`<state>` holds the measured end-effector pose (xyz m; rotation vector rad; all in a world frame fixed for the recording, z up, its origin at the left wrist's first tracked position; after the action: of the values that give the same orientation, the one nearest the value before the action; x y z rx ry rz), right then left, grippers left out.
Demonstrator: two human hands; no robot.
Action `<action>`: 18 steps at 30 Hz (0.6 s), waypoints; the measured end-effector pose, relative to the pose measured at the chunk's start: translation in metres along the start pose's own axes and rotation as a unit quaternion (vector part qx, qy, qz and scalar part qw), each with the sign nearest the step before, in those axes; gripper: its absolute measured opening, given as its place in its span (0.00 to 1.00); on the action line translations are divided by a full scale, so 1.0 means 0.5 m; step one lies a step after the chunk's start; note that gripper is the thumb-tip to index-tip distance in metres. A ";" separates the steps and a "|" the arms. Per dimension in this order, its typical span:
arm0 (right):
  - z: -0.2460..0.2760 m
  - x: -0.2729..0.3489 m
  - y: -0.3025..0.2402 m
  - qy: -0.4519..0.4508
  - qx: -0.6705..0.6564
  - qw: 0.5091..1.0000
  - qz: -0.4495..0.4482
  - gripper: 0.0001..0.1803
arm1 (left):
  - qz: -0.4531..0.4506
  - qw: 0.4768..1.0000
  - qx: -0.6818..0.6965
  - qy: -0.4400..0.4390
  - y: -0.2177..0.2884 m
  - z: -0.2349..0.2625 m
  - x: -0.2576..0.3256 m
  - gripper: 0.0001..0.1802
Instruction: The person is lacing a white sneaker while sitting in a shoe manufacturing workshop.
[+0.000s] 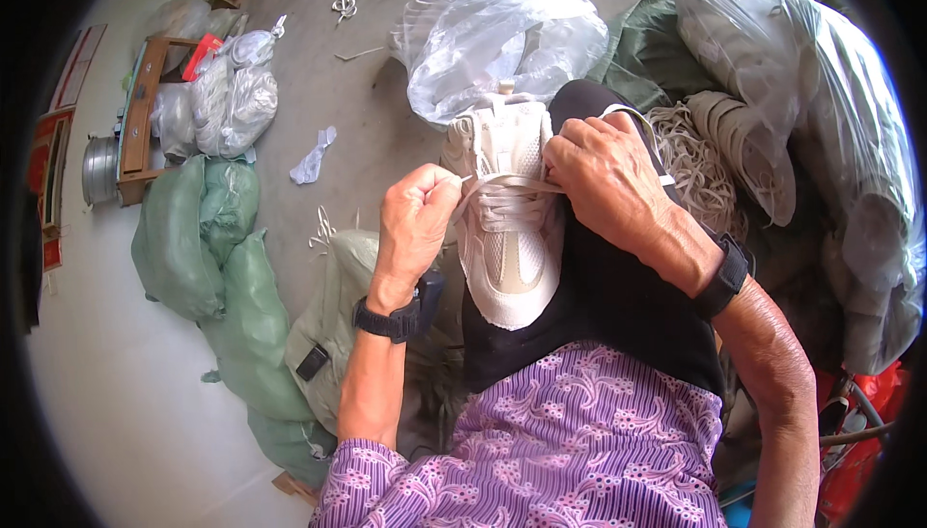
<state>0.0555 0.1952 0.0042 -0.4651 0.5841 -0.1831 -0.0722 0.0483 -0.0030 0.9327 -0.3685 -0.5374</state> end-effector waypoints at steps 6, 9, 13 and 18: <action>-0.006 0.000 -0.001 -0.012 0.001 1.000 0.005 0.03 | -0.186 0.972 -0.136 0.043 0.054 -0.028 -0.014 0.07; -0.001 -0.006 -0.001 -0.039 -0.006 0.999 0.014 0.04 | -0.133 0.988 -0.059 0.049 0.037 -0.018 -0.003 0.11; 0.022 -0.053 -0.016 -0.035 0.005 0.999 -0.004 0.04 | 0.061 0.986 0.151 0.018 -0.044 -0.022 0.018 0.15; -0.047 -0.093 -0.034 -0.092 -0.027 0.994 0.054 0.04 | 0.097 0.976 0.195 0.000 -0.069 -0.034 0.030 0.15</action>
<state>0.0032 0.1852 0.0176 -0.4965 0.4332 -0.0209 -0.0607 0.0343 -0.0401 1.2587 -0.5709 -0.2883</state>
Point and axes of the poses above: each hand's wrist, its own x-axis away from the middle knuckle, its own z-axis out of the back of the hand, y = z × x, the point moved 7 cm from there along -x, towards the middle knuckle, and after that the axes turned 11 degrees about y, right-handed, at the moved point
